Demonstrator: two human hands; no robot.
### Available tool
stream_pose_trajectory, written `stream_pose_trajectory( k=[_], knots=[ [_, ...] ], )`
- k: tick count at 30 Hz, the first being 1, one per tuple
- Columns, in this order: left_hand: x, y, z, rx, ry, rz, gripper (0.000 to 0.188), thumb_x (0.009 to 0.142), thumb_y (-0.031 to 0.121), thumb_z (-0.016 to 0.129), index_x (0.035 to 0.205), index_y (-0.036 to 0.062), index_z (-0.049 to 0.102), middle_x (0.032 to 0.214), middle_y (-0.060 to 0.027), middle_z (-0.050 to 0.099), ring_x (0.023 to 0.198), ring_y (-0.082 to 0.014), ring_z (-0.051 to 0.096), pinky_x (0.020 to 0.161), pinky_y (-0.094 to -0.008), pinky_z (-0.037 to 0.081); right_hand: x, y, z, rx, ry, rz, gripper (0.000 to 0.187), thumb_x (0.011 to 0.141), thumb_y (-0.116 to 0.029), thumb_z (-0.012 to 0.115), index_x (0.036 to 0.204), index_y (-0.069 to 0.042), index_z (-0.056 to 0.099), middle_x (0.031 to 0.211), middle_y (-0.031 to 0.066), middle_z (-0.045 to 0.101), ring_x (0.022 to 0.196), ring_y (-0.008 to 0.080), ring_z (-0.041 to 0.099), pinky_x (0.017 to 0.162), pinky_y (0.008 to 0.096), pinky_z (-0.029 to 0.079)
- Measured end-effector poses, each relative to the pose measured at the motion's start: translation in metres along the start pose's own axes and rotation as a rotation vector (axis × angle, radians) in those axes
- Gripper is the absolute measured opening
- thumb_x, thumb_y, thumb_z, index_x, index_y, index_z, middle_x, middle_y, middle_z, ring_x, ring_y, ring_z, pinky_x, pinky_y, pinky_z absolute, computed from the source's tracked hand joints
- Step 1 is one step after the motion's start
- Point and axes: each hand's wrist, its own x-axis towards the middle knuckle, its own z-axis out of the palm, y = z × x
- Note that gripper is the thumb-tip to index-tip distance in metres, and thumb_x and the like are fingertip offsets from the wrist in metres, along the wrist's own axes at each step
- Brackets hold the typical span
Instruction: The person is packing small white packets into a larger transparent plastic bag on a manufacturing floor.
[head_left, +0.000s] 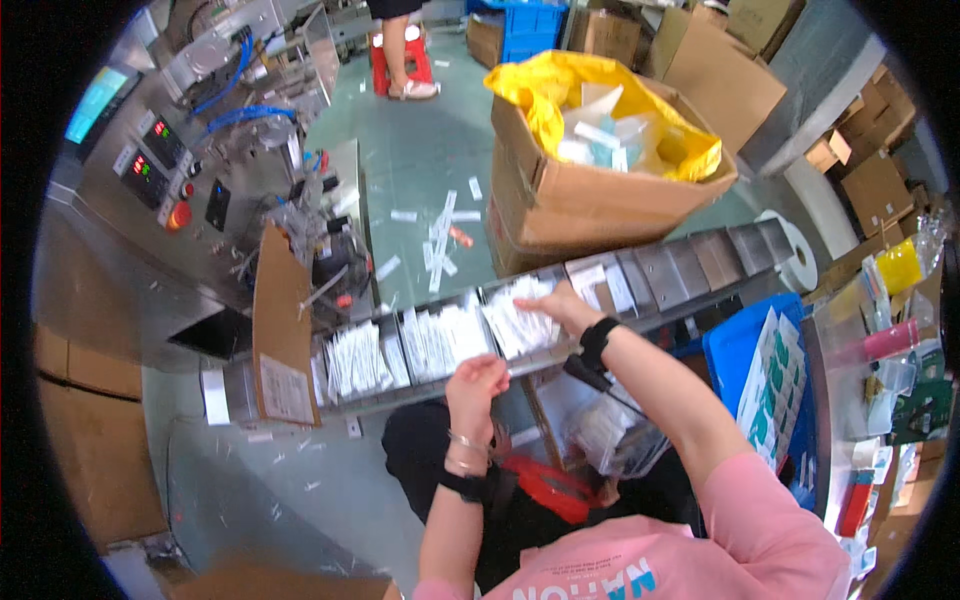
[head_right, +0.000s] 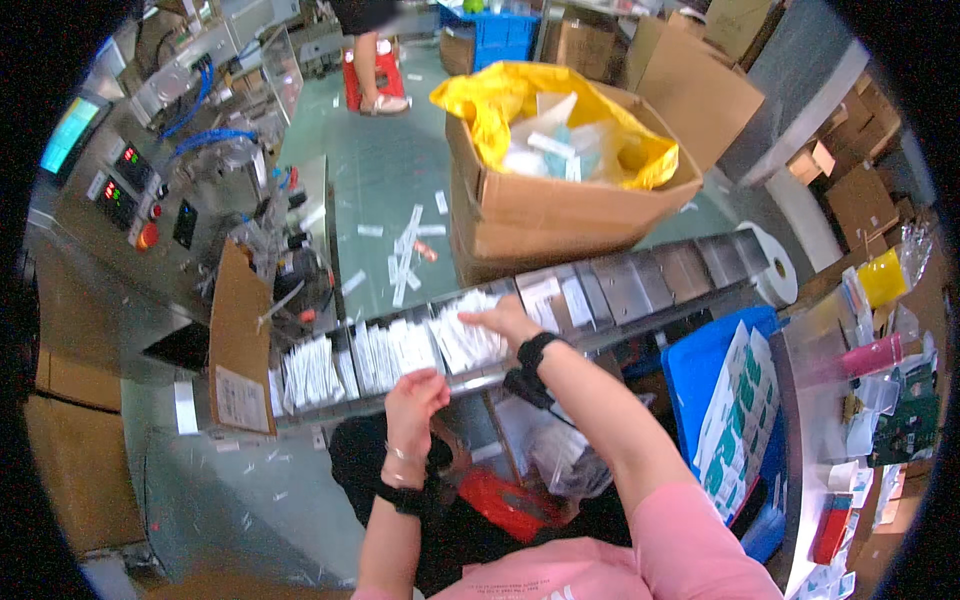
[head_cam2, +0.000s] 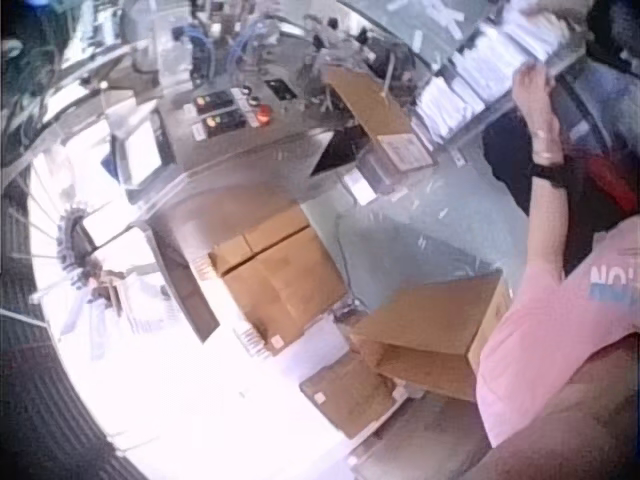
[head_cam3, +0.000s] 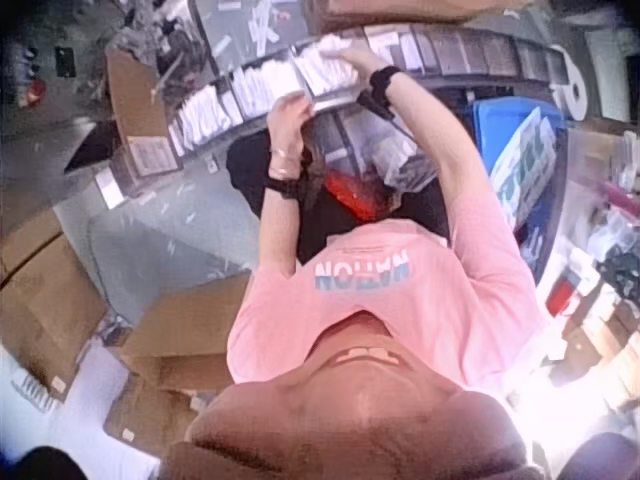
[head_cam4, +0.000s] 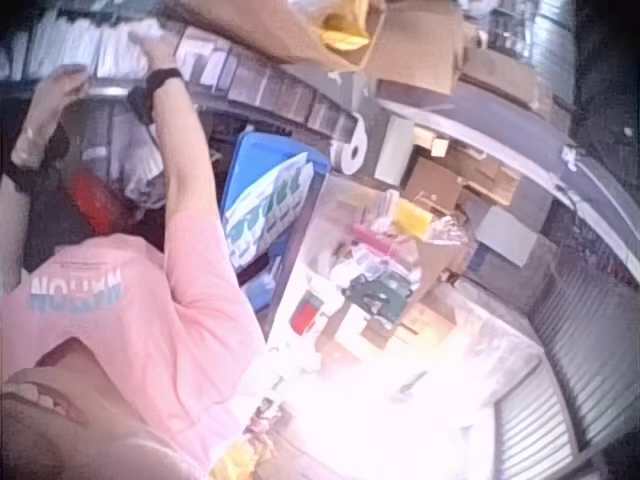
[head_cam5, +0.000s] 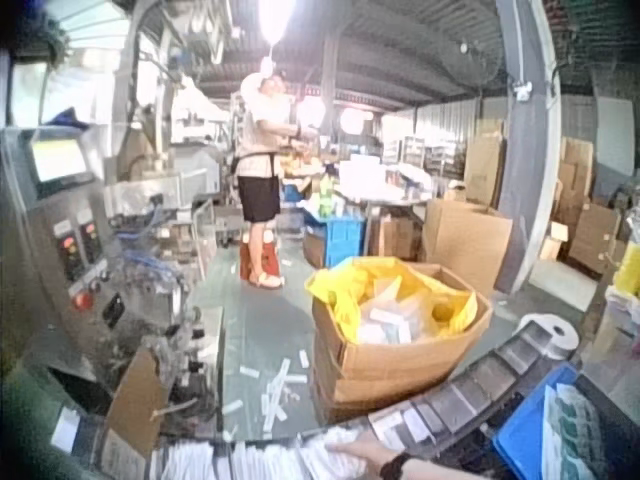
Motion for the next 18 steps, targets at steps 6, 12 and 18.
stream_pose_trajectory(
  k=[6, 12, 18],
  knots=[
    [0.008, -0.005, 0.006, -0.078, -0.075, 0.000, 0.018, 0.078, 0.000, 0.063, 0.095, -0.0019, 0.056, 0.076, -0.0047, 0.059, 0.061, -0.0116, 0.055, 0.055, -0.0226, 0.045, 0.041, 0.032, 0.022, -0.224, 0.110, -0.189, 0.107, 0.047, -0.041, 0.087, 0.124, 0.010, 0.034, 0.124, 0.0222, 0.047, 0.112, 0.0288, 0.049, 0.097, 0.0331, 0.038],
    [0.007, -0.006, -0.009, -0.036, -0.021, -0.053, 0.020, 0.078, 0.003, 0.065, 0.096, -0.0024, 0.056, 0.075, -0.0059, 0.059, 0.061, -0.0136, 0.058, 0.055, -0.0242, 0.048, 0.030, 0.001, 0.056, -0.628, 0.114, 0.208, 0.131, 0.040, -0.061, 0.082, 0.128, 0.013, 0.018, 0.127, 0.0288, 0.041, 0.120, 0.0388, 0.041, 0.102, 0.0394, 0.031],
    [0.010, -0.006, 0.001, -0.053, -0.053, -0.063, 0.019, 0.081, 0.009, 0.063, 0.095, -0.0017, 0.057, 0.076, -0.0060, 0.060, 0.062, -0.0139, 0.058, 0.055, -0.0244, 0.048, 0.027, 0.003, 0.044, -0.415, 0.165, 0.099, 0.121, 0.044, -0.043, 0.088, 0.126, 0.016, 0.020, 0.125, 0.0280, 0.042, 0.118, 0.0315, 0.045, 0.097, 0.0310, 0.038]
  ],
)
